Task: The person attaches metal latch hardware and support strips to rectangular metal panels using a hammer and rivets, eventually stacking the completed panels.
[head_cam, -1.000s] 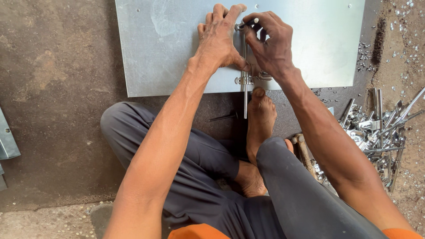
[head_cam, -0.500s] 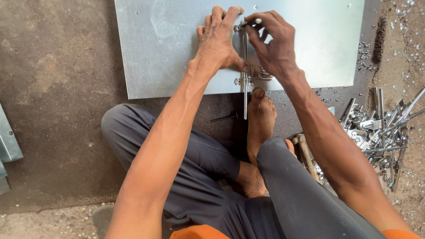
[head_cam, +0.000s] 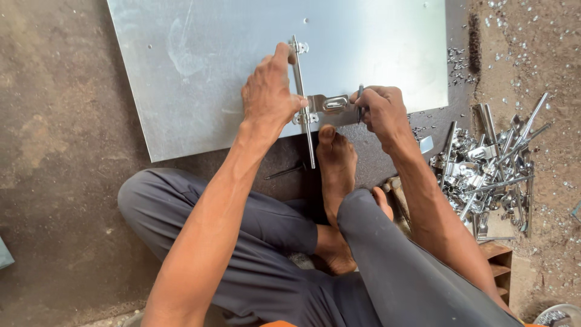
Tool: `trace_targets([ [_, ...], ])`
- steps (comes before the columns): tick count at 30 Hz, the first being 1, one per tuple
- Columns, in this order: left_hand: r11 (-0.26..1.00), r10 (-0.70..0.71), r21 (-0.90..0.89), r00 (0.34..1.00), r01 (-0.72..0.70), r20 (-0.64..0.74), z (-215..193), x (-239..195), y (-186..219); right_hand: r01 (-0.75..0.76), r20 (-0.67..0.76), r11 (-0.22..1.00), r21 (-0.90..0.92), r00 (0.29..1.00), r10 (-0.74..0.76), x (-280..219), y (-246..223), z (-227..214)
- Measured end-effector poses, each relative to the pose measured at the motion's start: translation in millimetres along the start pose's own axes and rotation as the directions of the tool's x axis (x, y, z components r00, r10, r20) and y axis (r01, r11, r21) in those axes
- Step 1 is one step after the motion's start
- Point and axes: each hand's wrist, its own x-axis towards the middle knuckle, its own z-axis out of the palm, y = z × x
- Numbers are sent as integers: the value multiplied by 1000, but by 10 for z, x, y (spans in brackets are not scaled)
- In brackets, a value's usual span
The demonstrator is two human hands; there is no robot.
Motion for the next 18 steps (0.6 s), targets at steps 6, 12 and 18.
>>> trace_targets([
  [6, 485, -282, -737, 882, 470, 377, -453, -325, -210, 594, 199, 804, -27, 791, -578, -474, -130, 174],
  [12, 949, -137, -296, 989, 113, -63, -181, -491, -274, 634, -112, 749, -194, 744, -659, -214, 356, -37],
  [18, 935, 351, -2, 927, -354, -129, 397, -391, -129, 744, -84, 596, -301, 602, -794, -247, 547, 140],
])
